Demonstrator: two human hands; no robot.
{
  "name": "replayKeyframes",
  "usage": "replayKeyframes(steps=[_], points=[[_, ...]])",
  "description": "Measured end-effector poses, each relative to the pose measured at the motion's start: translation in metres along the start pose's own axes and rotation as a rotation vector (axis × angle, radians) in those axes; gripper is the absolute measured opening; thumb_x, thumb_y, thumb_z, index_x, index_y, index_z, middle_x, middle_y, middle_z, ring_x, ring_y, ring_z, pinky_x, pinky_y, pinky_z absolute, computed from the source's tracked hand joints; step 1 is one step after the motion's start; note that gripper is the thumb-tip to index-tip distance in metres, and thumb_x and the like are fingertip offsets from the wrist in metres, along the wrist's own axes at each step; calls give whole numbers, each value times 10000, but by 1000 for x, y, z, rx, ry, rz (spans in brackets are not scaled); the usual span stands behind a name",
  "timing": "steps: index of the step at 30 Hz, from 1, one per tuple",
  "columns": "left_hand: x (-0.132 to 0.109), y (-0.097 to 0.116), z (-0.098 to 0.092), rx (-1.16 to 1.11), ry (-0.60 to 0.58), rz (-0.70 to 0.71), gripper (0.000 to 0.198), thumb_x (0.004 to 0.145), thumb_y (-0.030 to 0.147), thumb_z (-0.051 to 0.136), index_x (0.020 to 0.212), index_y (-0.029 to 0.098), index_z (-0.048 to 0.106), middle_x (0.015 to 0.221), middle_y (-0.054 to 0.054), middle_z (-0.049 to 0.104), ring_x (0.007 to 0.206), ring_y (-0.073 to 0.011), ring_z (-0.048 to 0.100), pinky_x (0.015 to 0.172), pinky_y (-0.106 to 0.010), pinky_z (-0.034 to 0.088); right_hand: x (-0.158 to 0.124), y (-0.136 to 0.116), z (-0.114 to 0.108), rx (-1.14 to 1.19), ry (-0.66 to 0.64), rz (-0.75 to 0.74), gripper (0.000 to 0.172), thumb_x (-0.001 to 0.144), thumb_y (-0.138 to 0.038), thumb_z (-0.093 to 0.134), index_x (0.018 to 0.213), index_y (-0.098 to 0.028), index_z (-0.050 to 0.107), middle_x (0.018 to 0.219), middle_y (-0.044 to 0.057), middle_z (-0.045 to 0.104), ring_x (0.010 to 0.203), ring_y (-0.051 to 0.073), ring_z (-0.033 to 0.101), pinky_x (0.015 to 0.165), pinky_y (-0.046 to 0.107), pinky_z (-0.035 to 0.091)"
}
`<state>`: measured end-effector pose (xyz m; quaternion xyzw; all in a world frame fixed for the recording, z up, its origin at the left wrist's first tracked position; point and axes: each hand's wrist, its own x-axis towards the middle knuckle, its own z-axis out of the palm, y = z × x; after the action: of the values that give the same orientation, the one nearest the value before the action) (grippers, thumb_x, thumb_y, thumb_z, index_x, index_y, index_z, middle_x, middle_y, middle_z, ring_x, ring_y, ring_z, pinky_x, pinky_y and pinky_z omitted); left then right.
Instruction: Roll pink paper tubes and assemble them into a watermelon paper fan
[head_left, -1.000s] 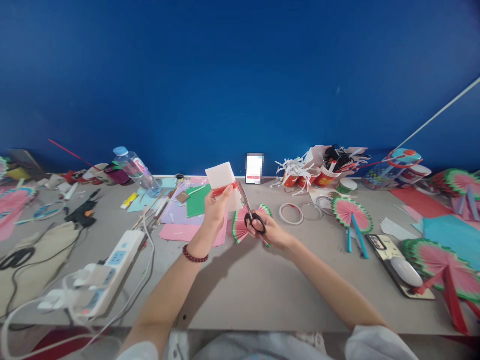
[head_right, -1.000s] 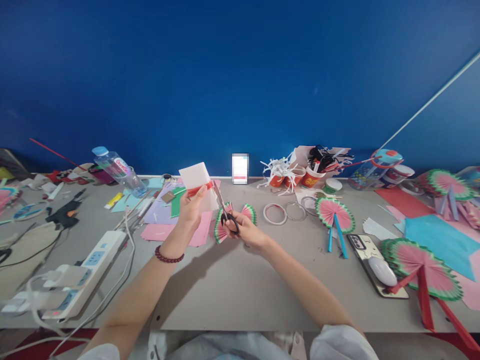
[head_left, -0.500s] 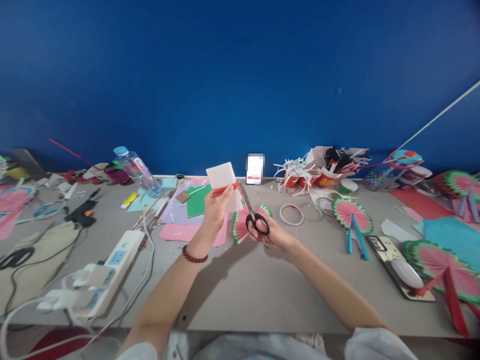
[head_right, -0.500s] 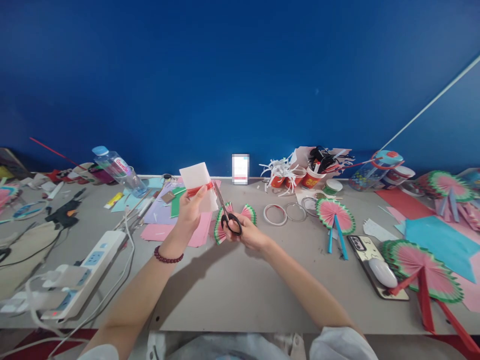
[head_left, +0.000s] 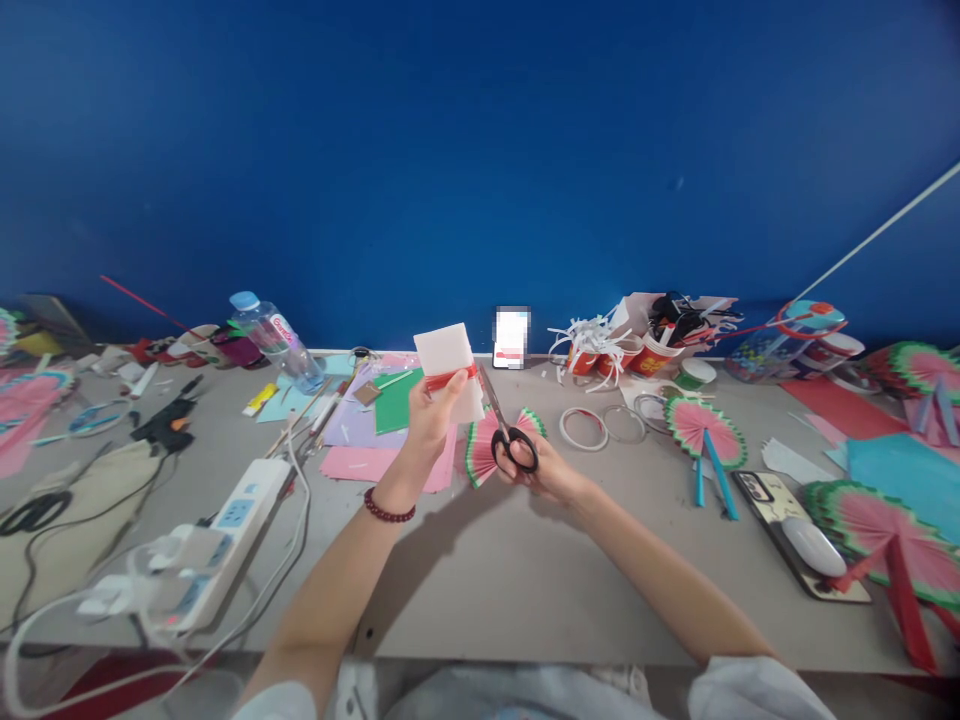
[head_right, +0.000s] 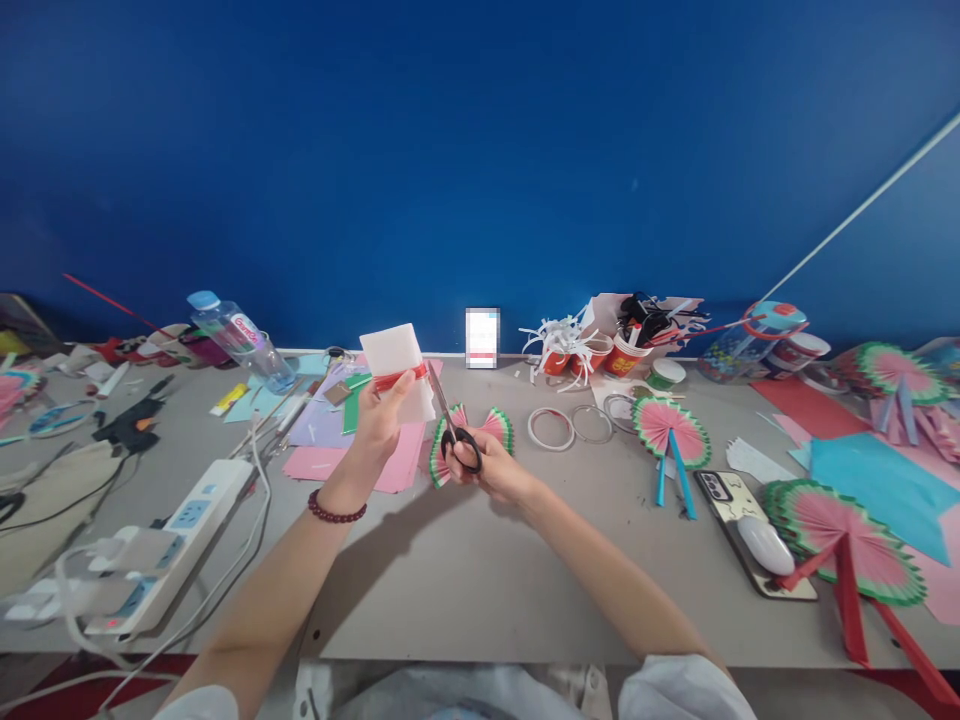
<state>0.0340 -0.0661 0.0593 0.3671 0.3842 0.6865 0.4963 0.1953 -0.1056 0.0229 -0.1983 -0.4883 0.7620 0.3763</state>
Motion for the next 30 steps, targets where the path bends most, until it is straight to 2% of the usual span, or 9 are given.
replayKeyframes(steps=[6,15,22,26,30], points=[[-5,0,3,45,-55,30,331,625,399,765,811,130,717,745,-70,714,622,-163,656,581,-254,533,-3,-2,-1,45,-68,-1,490,707,-649,613,812,-187,486,630,-34,439,515,81,345,491,235,205],[-14,-2,9,92,-89,5,318,646,399,754,829,140,723,780,-72,720,634,-166,659,595,-262,529,-3,-4,-4,47,-46,-50,449,740,-628,594,830,-198,504,639,-35,436,509,76,338,477,222,241],[-21,-2,14,105,-82,35,297,658,386,748,819,137,721,797,-82,724,688,-180,666,622,-258,531,-3,-7,1,33,-24,-52,457,732,-639,592,784,-201,474,613,-38,431,467,75,338,408,215,205],[-21,-4,13,66,-138,-32,296,687,390,726,818,126,702,729,-86,713,662,-199,673,626,-299,542,-3,-17,-2,52,79,-113,444,700,-614,646,752,-205,484,583,-53,393,451,70,288,440,233,236],[-16,-7,9,35,-82,-115,332,646,405,753,796,117,686,692,-89,707,627,-209,675,580,-304,535,-11,-42,-16,36,215,-255,424,691,-612,656,775,-225,502,570,-65,368,445,73,271,479,251,282]])
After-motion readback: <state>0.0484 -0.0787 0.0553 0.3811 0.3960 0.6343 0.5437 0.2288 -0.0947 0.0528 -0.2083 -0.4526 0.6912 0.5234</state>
